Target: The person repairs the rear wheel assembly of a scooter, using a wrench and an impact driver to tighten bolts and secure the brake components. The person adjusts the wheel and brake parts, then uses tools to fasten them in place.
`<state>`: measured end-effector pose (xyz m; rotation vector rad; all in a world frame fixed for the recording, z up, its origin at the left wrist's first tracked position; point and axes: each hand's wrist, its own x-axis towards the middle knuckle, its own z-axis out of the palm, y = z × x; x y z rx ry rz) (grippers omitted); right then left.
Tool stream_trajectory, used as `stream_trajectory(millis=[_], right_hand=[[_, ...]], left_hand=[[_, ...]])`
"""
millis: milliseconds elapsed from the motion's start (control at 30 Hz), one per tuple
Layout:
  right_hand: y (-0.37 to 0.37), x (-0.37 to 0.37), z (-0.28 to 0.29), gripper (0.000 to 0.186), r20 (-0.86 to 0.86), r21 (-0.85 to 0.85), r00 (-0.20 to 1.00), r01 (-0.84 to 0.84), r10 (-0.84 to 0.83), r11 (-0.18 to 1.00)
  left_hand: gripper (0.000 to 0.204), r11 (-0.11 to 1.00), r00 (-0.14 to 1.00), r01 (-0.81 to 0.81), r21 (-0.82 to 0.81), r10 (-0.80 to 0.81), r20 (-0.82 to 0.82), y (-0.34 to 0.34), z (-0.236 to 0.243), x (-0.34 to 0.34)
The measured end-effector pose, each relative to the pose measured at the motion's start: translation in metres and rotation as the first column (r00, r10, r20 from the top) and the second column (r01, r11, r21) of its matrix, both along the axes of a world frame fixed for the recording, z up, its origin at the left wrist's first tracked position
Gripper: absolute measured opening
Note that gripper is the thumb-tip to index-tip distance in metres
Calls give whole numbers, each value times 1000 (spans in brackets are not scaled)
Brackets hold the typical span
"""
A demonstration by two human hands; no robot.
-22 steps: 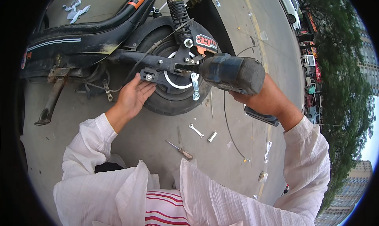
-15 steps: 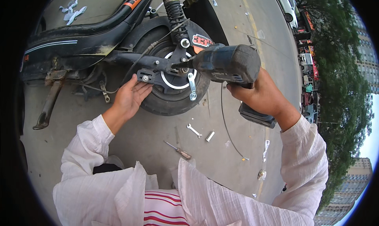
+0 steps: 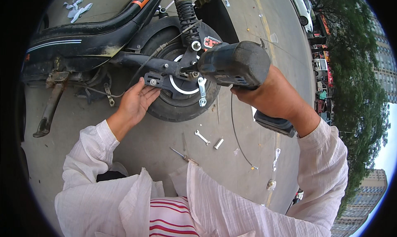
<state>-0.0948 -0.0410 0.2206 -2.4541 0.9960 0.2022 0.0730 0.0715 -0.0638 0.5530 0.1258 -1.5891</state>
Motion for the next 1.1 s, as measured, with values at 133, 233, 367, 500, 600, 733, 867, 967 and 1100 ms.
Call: stream_trajectory(millis=[133,233,367,500,600,733,867,967,1100], right_hand=[[-5,-2,1,31,-22,-51,990,-140,139,989],[-11,1,6,30,-40,-95,982,-186,183,978],[-18,4,12,25,-188,-94,962,-220,200,971],[-7,10,21,28,-354,-174,929,-180,109,968],[15,7,25,30,-272,-184,956,-166,112,969],[30,6,11,24,-106,-46,981,-165,160,985],[37,-1,-16,21,6,-43,985,-173,173,984],[36,3,-25,20,66,-22,986,-153,154,988],[32,6,-25,20,18,-23,987,-162,162,987]], left_hand=[[42,1000,1000,-4,-2,4,5,0,1,0],[41,1000,1000,-11,-14,11,-3,0,1,-1],[44,1000,1000,-7,-19,8,28,0,4,-2],[45,999,999,10,-41,-9,34,-1,1,-2],[45,999,1000,-6,-48,7,28,3,-4,-4],[43,997,999,-37,-73,38,20,3,-3,-3],[39,998,999,-44,-50,45,5,2,-2,-5],[35,998,999,-49,-46,49,12,1,-3,-7],[35,997,998,-57,-51,58,29,2,-9,-5]])
